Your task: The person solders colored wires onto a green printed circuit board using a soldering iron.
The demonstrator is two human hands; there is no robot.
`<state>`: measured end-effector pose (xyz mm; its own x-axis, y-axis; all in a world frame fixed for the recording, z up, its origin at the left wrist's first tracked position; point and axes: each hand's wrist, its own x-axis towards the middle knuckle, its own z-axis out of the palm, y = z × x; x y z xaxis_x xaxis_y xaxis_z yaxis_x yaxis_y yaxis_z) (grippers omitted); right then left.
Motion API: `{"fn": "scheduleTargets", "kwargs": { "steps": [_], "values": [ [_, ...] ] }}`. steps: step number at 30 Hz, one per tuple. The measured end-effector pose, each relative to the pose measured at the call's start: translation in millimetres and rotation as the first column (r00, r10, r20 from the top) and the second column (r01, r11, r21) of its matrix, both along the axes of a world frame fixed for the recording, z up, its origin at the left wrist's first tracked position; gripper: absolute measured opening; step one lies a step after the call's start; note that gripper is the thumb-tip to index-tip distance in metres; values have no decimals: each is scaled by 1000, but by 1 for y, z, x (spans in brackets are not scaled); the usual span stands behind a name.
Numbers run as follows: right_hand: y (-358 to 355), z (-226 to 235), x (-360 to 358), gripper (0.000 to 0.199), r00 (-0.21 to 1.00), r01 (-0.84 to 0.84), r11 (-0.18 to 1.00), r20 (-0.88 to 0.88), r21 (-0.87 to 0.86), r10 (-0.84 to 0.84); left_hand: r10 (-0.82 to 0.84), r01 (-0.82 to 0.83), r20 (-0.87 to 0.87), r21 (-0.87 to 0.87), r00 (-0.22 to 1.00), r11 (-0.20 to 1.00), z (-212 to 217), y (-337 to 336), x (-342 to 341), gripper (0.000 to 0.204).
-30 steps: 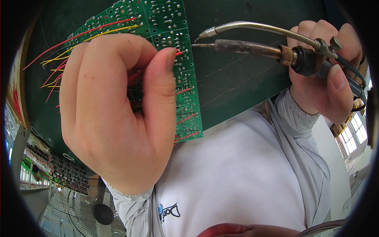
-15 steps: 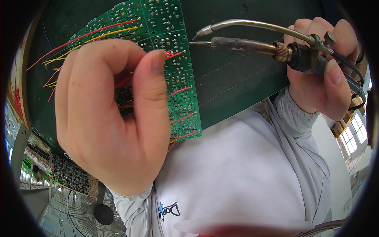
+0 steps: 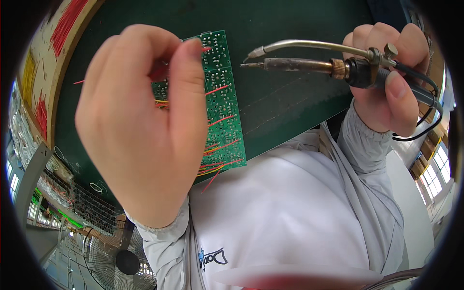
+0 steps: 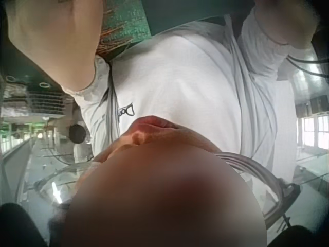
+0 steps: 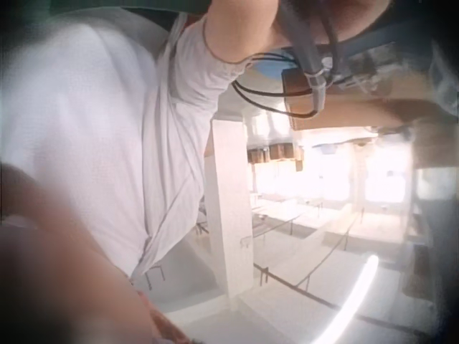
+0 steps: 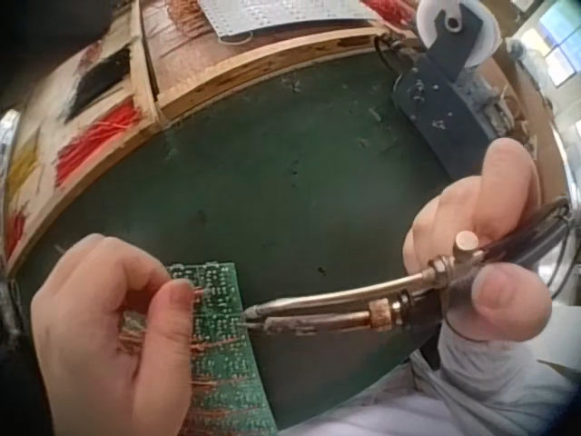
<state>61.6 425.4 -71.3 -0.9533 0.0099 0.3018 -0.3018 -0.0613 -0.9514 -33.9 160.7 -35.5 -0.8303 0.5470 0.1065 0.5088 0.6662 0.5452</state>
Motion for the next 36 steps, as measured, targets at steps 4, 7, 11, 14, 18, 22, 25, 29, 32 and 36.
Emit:
{"fn": "scheduleTargets", "kwargs": {
  "steps": [4, 7, 11, 14, 18, 22, 25, 29, 32, 36],
  "values": [
    [-17, -13, 16, 23, 924, 326, 943, 190, 69, -333, -36, 35, 39, 24, 999, 999, -18, 0, 6, 15],
    [-11, -15, 13, 24, 963, 193, 980, 182, 54, -200, -16, 12, 75, 52, 997, 999, -23, 0, 10, 15],
    [-4, -26, 3, 26, 992, 5, 999, 123, -48, 1, 48, -53, 137, 34, 989, 998, -26, 1, 15, 17],
    [6, -28, 9, 26, 987, -33, 998, 154, -45, 39, 35, -41, 119, 48, 992, 998, -32, 2, 16, 17],
    [5, -24, 9, 26, 984, 3, 1000, 179, -17, 0, 36, -39, 139, 22, 990, 999, -28, 3, 14, 17],
    [8, -22, 10, 27, 982, -53, 999, 179, 8, 51, 9, -15, 129, 48, 992, 999, -28, 2, 14, 17],
    [12, -22, 10, 28, 976, -75, 997, 201, -28, 79, 17, -23, 136, 49, 991, 999, -29, 3, 13, 17],
    [16, -22, 4, 29, 978, -138, 989, 165, 46, 129, 14, -21, 134, 57, 991, 998, -29, 3, 13, 17],
    [17, -22, 4, 29, 976, -152, 986, 170, 61, 140, 14, -21, 117, 57, 993, 998, -31, 2, 13, 16],
    [18, -21, 2, 30, 972, -172, 981, 178, 85, 155, 24, -29, 116, 47, 993, 998, -30, 3, 13, 17]
  ]
}}
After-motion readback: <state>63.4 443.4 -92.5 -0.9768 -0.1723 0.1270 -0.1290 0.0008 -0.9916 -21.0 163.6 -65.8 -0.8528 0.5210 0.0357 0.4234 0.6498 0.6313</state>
